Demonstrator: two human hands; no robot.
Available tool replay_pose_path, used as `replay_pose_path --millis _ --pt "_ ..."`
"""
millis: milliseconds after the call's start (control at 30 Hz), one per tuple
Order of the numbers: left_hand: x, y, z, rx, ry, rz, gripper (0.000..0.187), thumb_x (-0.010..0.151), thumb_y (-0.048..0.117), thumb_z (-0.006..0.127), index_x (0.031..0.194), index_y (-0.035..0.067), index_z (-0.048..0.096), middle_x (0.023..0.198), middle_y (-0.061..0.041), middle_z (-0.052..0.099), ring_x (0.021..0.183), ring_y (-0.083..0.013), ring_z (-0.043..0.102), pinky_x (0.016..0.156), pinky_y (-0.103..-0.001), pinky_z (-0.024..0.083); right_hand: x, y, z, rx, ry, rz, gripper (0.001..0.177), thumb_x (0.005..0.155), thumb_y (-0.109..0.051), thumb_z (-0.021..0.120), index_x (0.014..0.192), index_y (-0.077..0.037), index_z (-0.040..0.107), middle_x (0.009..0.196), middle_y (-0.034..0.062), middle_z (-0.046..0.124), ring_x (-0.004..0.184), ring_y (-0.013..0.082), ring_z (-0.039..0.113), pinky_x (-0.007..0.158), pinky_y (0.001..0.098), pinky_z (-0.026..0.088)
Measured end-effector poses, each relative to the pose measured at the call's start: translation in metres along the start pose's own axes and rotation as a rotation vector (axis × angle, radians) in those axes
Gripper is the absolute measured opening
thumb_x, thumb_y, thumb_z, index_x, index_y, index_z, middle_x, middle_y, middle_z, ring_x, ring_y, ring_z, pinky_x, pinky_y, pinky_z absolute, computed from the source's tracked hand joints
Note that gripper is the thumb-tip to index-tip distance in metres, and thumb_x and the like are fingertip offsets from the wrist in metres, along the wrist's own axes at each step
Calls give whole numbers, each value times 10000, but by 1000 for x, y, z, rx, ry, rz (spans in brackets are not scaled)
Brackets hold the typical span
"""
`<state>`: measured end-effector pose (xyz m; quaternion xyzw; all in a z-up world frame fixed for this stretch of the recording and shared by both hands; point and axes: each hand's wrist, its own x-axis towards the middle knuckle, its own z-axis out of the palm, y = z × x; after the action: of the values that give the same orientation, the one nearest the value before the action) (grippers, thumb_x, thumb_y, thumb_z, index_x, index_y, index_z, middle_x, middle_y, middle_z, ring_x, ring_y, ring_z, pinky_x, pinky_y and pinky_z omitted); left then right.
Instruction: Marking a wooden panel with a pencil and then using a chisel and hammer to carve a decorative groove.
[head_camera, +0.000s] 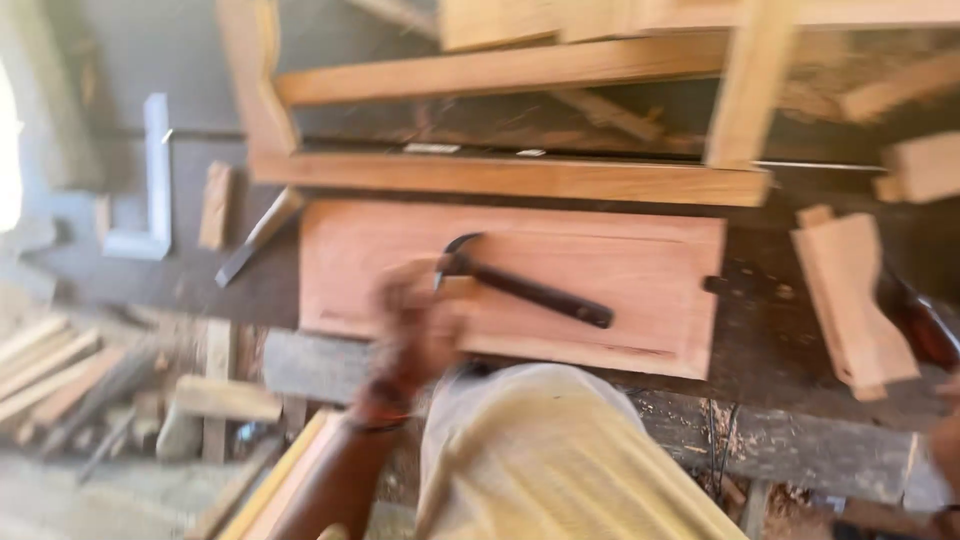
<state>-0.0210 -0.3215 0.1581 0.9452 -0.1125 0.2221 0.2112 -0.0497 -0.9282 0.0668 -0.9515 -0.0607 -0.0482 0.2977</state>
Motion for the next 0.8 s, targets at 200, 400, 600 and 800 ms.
replay_pose_path --millis 200,400,600,800 --pt "30 82 1 -154 -94 423 480 994 233 653 1451 101 598 1543 -143 489 1444 -339 452 1209 -588 260 41 -242 84 236 -186 -213 267 1018 -201 602 1231 -39 601 990 139 680 839 267 677 727 375 565" --pt "9 -24 -53 -196 -616 100 152 983 275 681 1026 131 705 962 -35 723 914 -218 711 809 -398 554 97 -389 126 226 -467 -445 433 837 -250 743 1193 -30 633 811 127 667 721 280 686 651 391 560" --pt "-36 -184 -80 -1191 -120 -264 273 1005 193 761 1157 43 591 1025 -56 686 930 -176 677 805 -379 602 126 -402 217 205 -402 -287 693 801 -435 811 1314 -45 557 1151 159 648 1011 295 688 879 387 571" --pt "-1 -262 -126 -1220 387 -384 138 1132 151 599 1186 25 618 804 -18 611 700 -70 543 648 -207 444 123 -346 286 -580 -613 142 736 772 -562 776 1319 -104 597 1293 171 599 1258 360 546 1010 512 467"
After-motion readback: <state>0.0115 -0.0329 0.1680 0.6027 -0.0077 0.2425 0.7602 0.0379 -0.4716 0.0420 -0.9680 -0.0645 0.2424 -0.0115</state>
